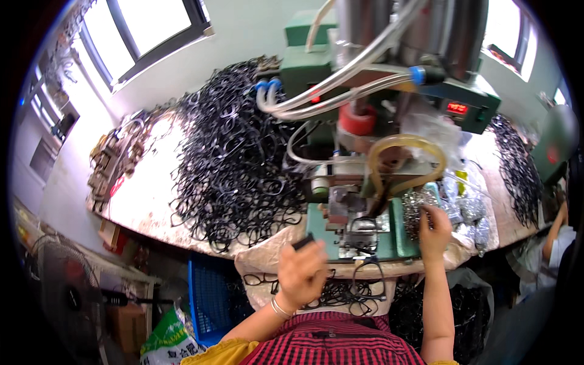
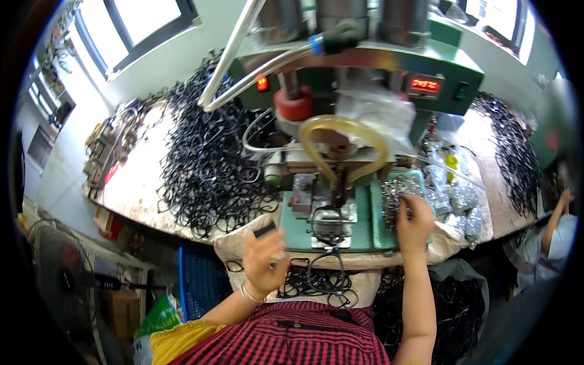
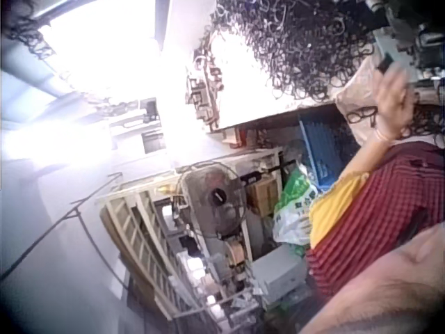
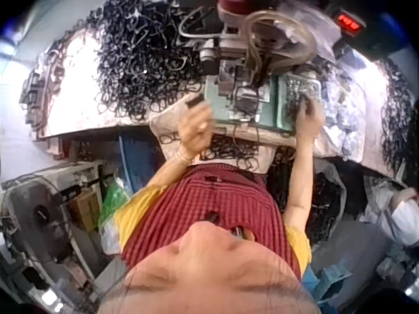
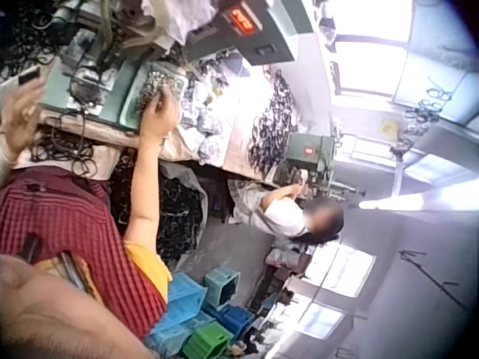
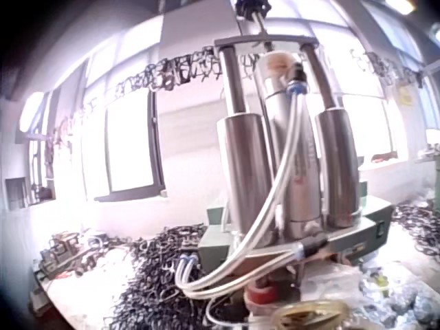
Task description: The person assembles eyeglasses by hand at a workstation. They pick up black frames, place them into a machine, and add small metal components from a tray, then remove the assembled glasses and place them on the table.
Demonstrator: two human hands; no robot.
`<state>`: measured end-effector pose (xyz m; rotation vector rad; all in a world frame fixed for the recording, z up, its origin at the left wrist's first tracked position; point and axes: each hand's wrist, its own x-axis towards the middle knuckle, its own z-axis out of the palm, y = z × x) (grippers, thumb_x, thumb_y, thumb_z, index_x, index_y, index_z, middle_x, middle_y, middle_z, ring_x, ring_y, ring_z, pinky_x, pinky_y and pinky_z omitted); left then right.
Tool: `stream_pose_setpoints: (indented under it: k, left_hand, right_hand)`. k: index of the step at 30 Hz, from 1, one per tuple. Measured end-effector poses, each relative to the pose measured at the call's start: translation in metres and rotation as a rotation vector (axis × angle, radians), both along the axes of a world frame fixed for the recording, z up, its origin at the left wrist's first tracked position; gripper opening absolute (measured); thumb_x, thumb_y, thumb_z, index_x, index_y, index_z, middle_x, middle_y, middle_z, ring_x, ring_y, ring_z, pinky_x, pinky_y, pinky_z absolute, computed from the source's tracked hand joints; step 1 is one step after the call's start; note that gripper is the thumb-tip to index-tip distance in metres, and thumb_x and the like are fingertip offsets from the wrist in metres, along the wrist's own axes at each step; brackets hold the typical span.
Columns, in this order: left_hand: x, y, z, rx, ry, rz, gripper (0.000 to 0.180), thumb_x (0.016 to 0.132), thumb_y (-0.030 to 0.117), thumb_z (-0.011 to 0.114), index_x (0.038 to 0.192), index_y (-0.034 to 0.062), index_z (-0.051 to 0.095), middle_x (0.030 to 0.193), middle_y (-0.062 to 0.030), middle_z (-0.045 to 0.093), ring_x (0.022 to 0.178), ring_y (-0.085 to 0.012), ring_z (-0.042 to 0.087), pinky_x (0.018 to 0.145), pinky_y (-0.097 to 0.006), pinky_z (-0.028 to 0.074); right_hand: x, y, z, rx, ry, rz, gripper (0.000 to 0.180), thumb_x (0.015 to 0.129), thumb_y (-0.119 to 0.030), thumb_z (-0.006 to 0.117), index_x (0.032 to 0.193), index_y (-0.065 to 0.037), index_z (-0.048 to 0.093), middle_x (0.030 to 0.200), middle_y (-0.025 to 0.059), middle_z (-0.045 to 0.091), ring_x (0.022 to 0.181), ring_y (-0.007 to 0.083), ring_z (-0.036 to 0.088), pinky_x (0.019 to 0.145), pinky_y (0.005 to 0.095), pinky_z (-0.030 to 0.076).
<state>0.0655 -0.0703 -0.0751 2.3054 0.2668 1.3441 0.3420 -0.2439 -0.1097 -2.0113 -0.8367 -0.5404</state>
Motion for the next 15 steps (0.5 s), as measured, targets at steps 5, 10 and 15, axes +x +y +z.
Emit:
stream_pose_setpoints:
  k: [5,10,15]
  left_hand:
    - [0.024,0.079,-0.001,-0.074,0.168,0.399,0.034,0.079,0.01,0.075,0.112,0.0076,0.066,0.13,-0.0145,0.061,0.122,-0.0352,0.053,0.11,-0.049,0.033]
    - [0.025,0.157,0.006,0.268,0.37,0.712,0.024,0.07,0.004,0.07,0.093,0.0111,0.065,0.1,-0.0083,0.062,0.1,-0.0305,0.056,0.089,-0.045,0.043]
    - [0.028,0.201,-0.026,0.374,0.537,0.59,0.024,0.074,0.0,0.062,0.096,0.0083,0.065,0.091,-0.0102,0.061,0.091,-0.0304,0.058,0.079,-0.041,0.047]
  right_hand:
    - [-0.011,0.011,0.012,0.145,0.216,0.034,0.01,0.088,-0.003,0.07,0.097,0.001,0.071,0.089,0.0073,0.07,0.084,0.0165,0.065,0.08,0.0304,0.051]
    - [-0.008,0.032,0.013,0.235,0.27,0.083,0.009,0.086,0.0,0.069,0.095,0.0,0.07,0.089,0.0083,0.071,0.082,0.0175,0.067,0.078,0.0293,0.051]
    - [-0.015,0.009,-0.003,0.119,0.28,0.017,0.011,0.087,0.0,0.07,0.097,0.0,0.071,0.091,0.0061,0.072,0.085,0.0154,0.066,0.081,0.0286,0.051]
